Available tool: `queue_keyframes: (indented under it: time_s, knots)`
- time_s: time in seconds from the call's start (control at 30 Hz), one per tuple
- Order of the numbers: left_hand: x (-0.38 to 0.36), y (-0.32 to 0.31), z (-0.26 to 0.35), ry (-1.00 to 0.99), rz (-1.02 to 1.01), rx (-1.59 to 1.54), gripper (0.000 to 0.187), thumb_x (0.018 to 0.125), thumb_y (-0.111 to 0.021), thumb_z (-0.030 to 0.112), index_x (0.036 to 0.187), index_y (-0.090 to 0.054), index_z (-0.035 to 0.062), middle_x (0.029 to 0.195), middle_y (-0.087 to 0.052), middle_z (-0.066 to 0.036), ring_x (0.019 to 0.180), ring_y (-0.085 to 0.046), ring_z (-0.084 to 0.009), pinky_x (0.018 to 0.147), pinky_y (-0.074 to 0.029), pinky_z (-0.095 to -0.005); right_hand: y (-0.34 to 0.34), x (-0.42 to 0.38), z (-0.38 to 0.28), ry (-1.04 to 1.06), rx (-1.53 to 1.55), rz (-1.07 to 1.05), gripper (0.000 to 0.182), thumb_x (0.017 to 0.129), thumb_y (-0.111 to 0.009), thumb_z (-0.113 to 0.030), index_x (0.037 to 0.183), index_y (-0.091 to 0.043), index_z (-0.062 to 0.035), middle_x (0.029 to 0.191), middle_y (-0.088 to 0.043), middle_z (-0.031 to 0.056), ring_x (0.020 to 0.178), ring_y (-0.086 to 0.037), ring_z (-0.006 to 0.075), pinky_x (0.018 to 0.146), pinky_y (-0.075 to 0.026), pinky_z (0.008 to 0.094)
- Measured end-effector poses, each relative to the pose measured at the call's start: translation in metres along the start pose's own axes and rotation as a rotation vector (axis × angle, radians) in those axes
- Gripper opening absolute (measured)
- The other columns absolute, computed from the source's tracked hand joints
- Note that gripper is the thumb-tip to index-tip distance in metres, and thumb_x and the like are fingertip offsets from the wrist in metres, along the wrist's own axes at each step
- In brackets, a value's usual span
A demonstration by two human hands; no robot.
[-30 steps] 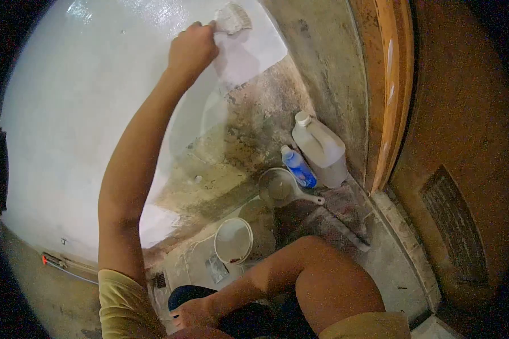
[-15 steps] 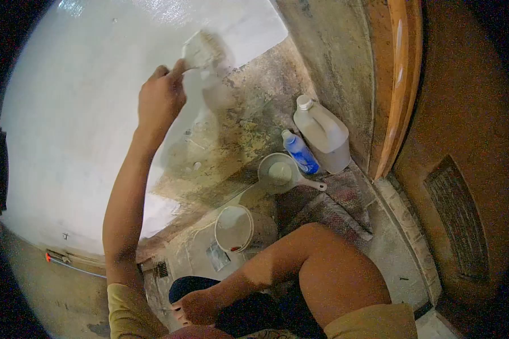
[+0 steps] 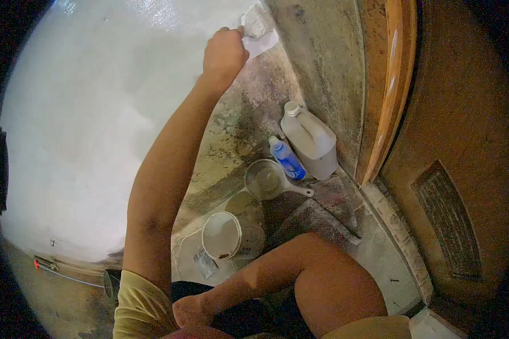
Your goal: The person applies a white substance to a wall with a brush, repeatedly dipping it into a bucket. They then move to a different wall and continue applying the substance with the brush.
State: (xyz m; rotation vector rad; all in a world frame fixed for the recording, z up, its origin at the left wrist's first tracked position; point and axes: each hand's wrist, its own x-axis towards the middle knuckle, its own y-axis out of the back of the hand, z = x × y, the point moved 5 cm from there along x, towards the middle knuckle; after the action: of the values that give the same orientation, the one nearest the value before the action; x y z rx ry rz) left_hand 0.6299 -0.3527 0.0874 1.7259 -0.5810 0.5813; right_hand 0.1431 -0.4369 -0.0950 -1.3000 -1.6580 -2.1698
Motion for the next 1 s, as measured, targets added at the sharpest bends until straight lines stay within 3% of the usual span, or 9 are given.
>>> queue_keyframes:
  time_s: [0.07, 0.13, 0.33, 0.57, 0.73, 0.77, 0.83, 0.93, 1.0]
  knots:
    - [-0.005, 0.004, -0.008, 0.010, 0.004, 0.009, 0.031, 0.078, -0.057, 0.008, 0.108, -0.064, 0.0046, 0.092, -0.061, -0.021, 0.085, -0.063, -0.0389, 0.076, -0.052, -0.0461, -0.004, 0.003, 0.008, -0.073, -0.309, -0.160, 0.017, 0.075, -0.060, -0.028, 0.076, -0.062, -0.0119, 0.074, -0.063, 0.0016, 0.075, -0.062, 0.0218, 0.076, -0.044, 0.0408]
    - [-0.013, 0.007, -0.016, -0.010, -0.009, 0.058, 0.030, 0.080, -0.056, 0.007, 0.108, -0.064, 0.0041, 0.092, -0.060, -0.021, 0.086, -0.063, -0.0388, 0.076, -0.052, -0.0461, -0.029, 0.023, 0.018, 0.299, 0.107, 0.139, 0.018, 0.075, -0.059, -0.027, 0.077, -0.061, -0.0100, 0.076, -0.062, 0.0031, 0.077, -0.060, 0.0224, 0.080, -0.043, 0.0408]
    - [-0.056, 0.047, -0.053, 0.009, -0.020, 0.146, 0.033, 0.081, -0.056, 0.007, 0.113, -0.061, 0.0093, 0.090, -0.059, -0.017, 0.079, -0.062, -0.0359, 0.068, -0.052, -0.0439, -0.028, 0.024, 0.017, 0.447, -0.045, 0.394, 0.025, 0.076, -0.058, -0.028, 0.086, -0.059, -0.0051, 0.087, -0.061, 0.0066, 0.086, -0.058, 0.0252, 0.090, -0.038, 0.0425]
    - [-0.159, 0.092, -0.085, 0.113, 0.044, 0.112, 0.034, 0.084, -0.058, 0.005, 0.115, -0.065, 0.0161, 0.082, -0.061, -0.013, 0.068, -0.062, -0.0312, 0.058, -0.050, -0.0409, -0.002, 0.013, 0.018, 0.367, 0.218, 0.343, 0.027, 0.077, -0.057, -0.030, 0.089, -0.060, -0.0064, 0.089, -0.062, 0.0083, 0.088, -0.059, 0.0260, 0.088, -0.039, 0.0444]
    - [-0.233, 0.077, -0.082, 0.221, -0.076, -0.009, 0.033, 0.084, -0.059, 0.006, 0.115, -0.066, 0.0163, 0.083, -0.061, -0.013, 0.069, -0.062, -0.0326, 0.058, -0.050, -0.0413, -0.027, 0.023, 0.011, 0.399, 0.409, 0.587, 0.028, 0.077, -0.057, -0.031, 0.092, -0.062, -0.0069, 0.092, -0.063, 0.0096, 0.090, -0.059, 0.0265, 0.088, -0.040, 0.0454]
    - [-0.244, 0.069, -0.077, 0.250, -0.090, -0.071, 0.033, 0.082, -0.061, 0.004, 0.113, -0.067, 0.0128, 0.080, -0.061, -0.014, 0.067, -0.061, -0.0320, 0.059, -0.049, -0.0404, -0.022, 0.019, 0.010, 0.392, 0.417, 0.578, 0.028, 0.077, -0.057, -0.031, 0.092, -0.062, -0.0069, 0.092, -0.063, 0.0096, 0.090, -0.059, 0.0265, 0.088, -0.040, 0.0454]
    - [-0.261, 0.055, -0.074, 0.290, -0.103, -0.139, 0.033, 0.080, -0.062, 0.001, 0.112, -0.068, 0.0094, 0.077, -0.061, -0.015, 0.066, -0.060, -0.0314, 0.060, -0.047, -0.0396, -0.033, 0.016, 0.007, 0.304, 0.277, -0.003, 0.031, 0.077, -0.057, -0.033, 0.094, -0.065, -0.0083, 0.097, -0.065, 0.0125, 0.098, -0.060, 0.0284, 0.090, -0.041, 0.0468]
    - [-0.280, 0.041, -0.075, 0.310, -0.279, -0.226, 0.032, 0.078, -0.062, 0.004, 0.108, -0.069, 0.0085, 0.080, -0.063, -0.019, 0.069, -0.061, -0.0357, 0.063, -0.049, -0.0433, 0.020, 0.010, 0.011, 0.400, 0.228, 0.327, 0.033, 0.075, -0.058, -0.035, 0.093, -0.067, -0.0089, 0.100, -0.066, 0.0126, 0.101, -0.060, 0.0288, 0.091, -0.041, 0.0468]
    - [-0.282, 0.037, -0.076, 0.286, -0.580, -0.133, 0.019, 0.075, -0.063, 0.012, 0.092, -0.069, 0.0087, 0.087, -0.065, -0.019, 0.081, -0.064, -0.0382, 0.069, -0.052, -0.0466, 0.013, 0.011, 0.012, 0.398, 0.197, 0.190, 0.033, 0.074, -0.058, -0.035, 0.092, -0.067, -0.0090, 0.099, -0.067, 0.0118, 0.101, -0.060, 0.0292, 0.091, -0.040, 0.0473]
